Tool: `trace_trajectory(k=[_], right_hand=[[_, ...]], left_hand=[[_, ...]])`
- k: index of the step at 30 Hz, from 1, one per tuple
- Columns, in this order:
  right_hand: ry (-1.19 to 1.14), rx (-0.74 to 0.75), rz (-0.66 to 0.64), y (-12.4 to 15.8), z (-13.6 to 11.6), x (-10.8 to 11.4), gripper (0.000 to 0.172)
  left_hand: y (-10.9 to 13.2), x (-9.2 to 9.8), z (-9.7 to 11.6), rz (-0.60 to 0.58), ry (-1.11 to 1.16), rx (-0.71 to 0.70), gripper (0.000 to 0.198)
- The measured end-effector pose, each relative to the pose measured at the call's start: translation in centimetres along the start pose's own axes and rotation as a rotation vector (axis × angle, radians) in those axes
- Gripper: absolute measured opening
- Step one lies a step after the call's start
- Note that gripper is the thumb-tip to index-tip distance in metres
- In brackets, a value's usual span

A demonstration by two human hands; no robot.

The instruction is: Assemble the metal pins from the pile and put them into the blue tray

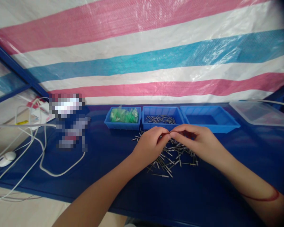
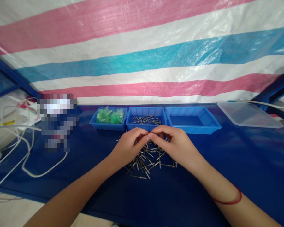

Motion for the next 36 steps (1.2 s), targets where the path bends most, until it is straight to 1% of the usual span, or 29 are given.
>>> trace_trajectory(k=[3, 7, 10, 13, 16, 19, 24, 30, 33, 36], right_hand=[[-0.113, -0.049, 0.078, 0.2, 0.2, 0.1, 0.023], [-0.157, -0.098, 0.149, 0.4, 0.3, 0.3, 0.023], [-0.153, -0.094, 0.171, 0.5, 0.3, 0.5, 0.022], [-0.143, -0.072, 0.189, 0.5, 0.1, 0.6, 0.02], [-0.152, -0.02, 0.169, 0.3, -0.6, 0.5, 0.019], [-0.136, 0.02, 0.14, 0.1, -1.1, 0.5, 0.019], [-0.121, 0.024, 0.12, 0.1, -1.1, 0.5, 0.019], [-0.118, 0.024, 0.102, 0.0, -0.7, 0.3, 0.02], [-0.092, 0.031, 0.055, 0.1, -0.7, -0.1, 0.02], [-0.037, 0.06, 0.003, 0.0, -1.0, -0.6, 0.019]], left_hand=[[0.2, 0.0, -0.4, 0.029, 0.164, 0.085, 0.018], [0.6, -0.5, -0.9, 0.041, 0.32, 0.149, 0.018], [0.7, -0.8, -1.0, 0.031, 0.356, 0.16, 0.019], [0.7, -0.8, -0.6, 0.022, 0.31, 0.132, 0.019], [0.7, -0.6, -0.3, 0.018, 0.275, 0.094, 0.017], [0.5, -0.3, -0.4, 0.028, 0.281, 0.089, 0.016], [0.4, 0.6, -1.1, 0.085, 0.301, 0.113, 0.015], [0.5, 1.6, -0.9, 0.122, 0.319, 0.094, 0.014], [0.6, 1.9, -0.7, 0.138, 0.322, 0.096, 0.015], [0.6, 1.8, -0.8, 0.138, 0.328, 0.133, 0.016]])
Point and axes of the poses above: each hand's wrist, its own y-axis away from the middle knuckle, its own x-axis out of the back of the hand, z = x × y, the point moved 8 cm from there along -y, towards the middle knuckle, and after that the axes turned 13 degrees about x, right-handed, at the moved point
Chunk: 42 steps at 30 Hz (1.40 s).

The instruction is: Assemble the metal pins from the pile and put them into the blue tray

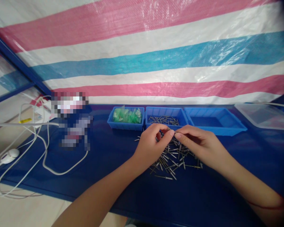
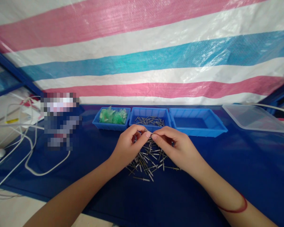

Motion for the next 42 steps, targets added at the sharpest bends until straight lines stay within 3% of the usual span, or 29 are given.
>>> trace_trajectory(k=[6, 11, 14, 21, 31, 37, 42], right_hand=[[0.335, 0.122, 0.133, -1.1, -0.1, 1.8, 0.018], [0.758, 0.184, 0.155, -1.9, 0.9, 2.3, 0.027], [0.855, 0.168, 0.143, -1.8, 1.1, 2.4, 0.03], [0.672, 0.163, 0.158, -0.6, 0.3, 3.2, 0.023], [0.566, 0.189, 0.138, -0.5, -0.9, 2.8, 0.018], [0.525, 0.207, 0.139, -0.3, -1.2, 2.7, 0.015], [0.506, 0.216, 0.123, -0.3, -1.4, 2.3, 0.014]], left_hand=[[-0.1, -0.3, -0.7, -0.001, 0.002, 0.076, 0.03], [0.4, -1.3, -0.2, -0.069, -0.11, -0.057, 0.021], [0.8, -1.6, 0.4, -0.068, -0.195, -0.154, 0.019], [0.5, -1.3, 0.5, -0.041, -0.319, -0.22, 0.019], [2.0, -4.7, 0.6, -0.235, -0.714, -0.458, 0.02], [2.8, -6.6, 0.7, -0.224, -0.839, -0.582, 0.024], [2.9, -7.0, 0.6, -0.183, -0.879, -0.593, 0.023]])
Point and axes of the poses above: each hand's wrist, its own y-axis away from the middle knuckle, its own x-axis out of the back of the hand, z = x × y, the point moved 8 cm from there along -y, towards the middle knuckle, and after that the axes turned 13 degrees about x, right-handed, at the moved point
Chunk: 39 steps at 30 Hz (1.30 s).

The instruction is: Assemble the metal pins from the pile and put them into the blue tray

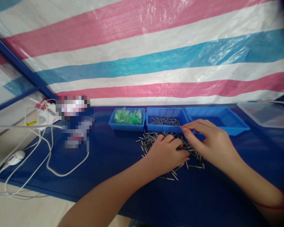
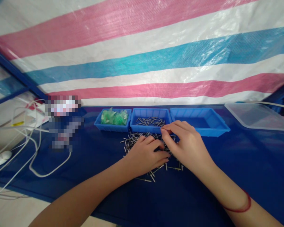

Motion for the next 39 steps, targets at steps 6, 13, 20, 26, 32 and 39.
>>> trace_trajectory(k=[6, 13, 20, 26, 32, 39], right_hand=[[-0.022, -0.008, 0.001, 0.0, 0.1, -0.2, 0.013], [-0.028, -0.015, -0.007, 0.2, 0.1, -0.7, 0.013], [-0.028, -0.031, -0.026, 0.3, 0.2, -0.9, 0.016], [-0.026, -0.022, -0.023, 0.3, 0.0, -0.6, 0.015], [-0.022, -0.019, -0.03, 0.3, -0.2, -0.8, 0.015], [-0.04, -0.014, -0.051, 0.4, -0.1, -1.2, 0.015]], left_hand=[[-0.2, -0.1, -0.3, -0.02, -0.031, 0.035, 0.027], [-0.6, 0.4, -0.2, -0.056, 0.029, 0.088, 0.024], [-0.6, 0.0, -0.4, -0.052, 0.067, 0.15, 0.026], [-0.7, 0.1, -0.9, -0.104, 0.1, 0.173, 0.021], [-0.8, 0.4, -0.4, -0.159, 0.059, 0.106, 0.02], [-0.6, 0.2, -0.3, -0.089, -0.063, 0.089, 0.02]])
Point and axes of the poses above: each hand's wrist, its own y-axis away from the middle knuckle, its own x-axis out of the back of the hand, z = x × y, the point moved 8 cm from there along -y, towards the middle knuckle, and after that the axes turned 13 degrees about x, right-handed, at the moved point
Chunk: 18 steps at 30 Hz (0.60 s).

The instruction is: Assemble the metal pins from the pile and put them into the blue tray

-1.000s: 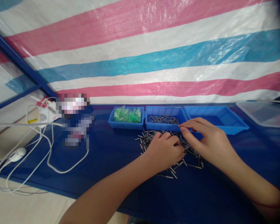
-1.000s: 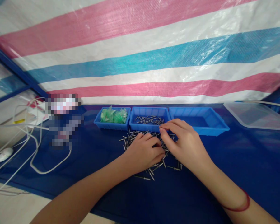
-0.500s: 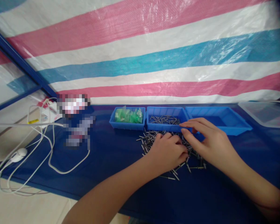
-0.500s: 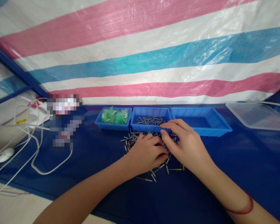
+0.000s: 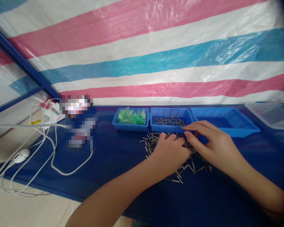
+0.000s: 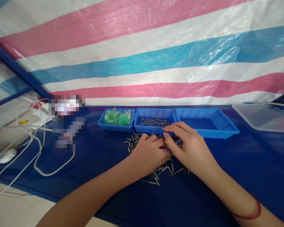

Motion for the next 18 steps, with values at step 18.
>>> trace_trajectory(k=[18], right_hand=[[-0.343, -0.219, -0.107, 1.0, 1.0, -1.9, 0.026]], left_hand=[[-0.2, 2.7, -4.6, 0.17, 0.597, 0.207, 0.022]])
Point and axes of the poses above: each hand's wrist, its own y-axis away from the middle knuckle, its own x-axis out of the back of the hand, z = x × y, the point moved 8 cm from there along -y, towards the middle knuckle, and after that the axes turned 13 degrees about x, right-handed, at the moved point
